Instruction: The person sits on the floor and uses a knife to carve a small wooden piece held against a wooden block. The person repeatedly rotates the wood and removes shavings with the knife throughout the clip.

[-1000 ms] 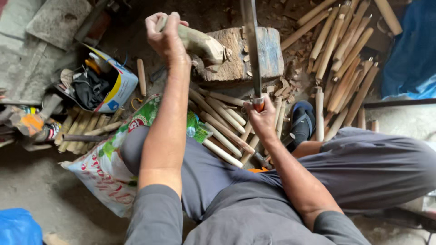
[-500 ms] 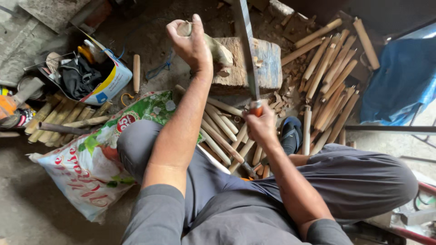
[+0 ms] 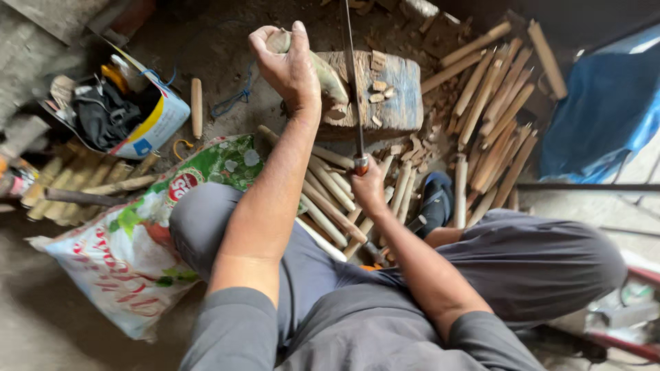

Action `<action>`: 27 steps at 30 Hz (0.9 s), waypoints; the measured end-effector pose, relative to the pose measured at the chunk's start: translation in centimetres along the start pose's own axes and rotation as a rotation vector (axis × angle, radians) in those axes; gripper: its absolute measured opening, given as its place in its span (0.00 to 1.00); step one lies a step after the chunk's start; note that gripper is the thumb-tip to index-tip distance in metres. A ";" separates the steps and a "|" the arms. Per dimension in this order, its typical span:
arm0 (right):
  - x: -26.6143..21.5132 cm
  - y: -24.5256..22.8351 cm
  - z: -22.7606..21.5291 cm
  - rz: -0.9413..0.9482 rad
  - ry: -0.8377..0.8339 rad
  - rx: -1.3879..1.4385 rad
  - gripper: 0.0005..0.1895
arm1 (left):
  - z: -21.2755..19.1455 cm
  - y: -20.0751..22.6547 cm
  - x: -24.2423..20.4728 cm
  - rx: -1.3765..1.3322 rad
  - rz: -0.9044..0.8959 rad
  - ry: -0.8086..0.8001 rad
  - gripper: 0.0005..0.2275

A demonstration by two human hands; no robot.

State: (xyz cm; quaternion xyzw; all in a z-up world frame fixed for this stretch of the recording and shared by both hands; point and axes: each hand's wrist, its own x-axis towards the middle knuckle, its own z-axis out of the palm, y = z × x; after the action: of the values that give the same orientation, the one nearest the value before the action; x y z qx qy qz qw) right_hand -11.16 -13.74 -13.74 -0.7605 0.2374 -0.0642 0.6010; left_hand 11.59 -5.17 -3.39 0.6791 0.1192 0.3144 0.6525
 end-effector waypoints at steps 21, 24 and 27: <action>-0.1 -4.4 -4.1 -0.369 0.194 -0.152 0.06 | -1.7 -2.6 -2.3 -0.156 -0.050 0.012 0.12; 1.9 3.0 -0.1 0.046 -0.057 0.150 0.10 | -0.7 -0.8 0.3 -0.210 -0.019 -0.037 0.11; -2.0 6.3 -2.5 0.472 -0.307 0.744 0.08 | -2.7 -0.9 -1.3 -0.542 -0.129 -0.249 0.10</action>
State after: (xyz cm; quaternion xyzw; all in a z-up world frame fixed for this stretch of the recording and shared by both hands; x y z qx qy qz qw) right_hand -15.65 -16.16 -18.67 -0.4193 0.2731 0.1070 0.8592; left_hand 9.29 -3.62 -4.76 0.5047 -0.0068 0.2069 0.8381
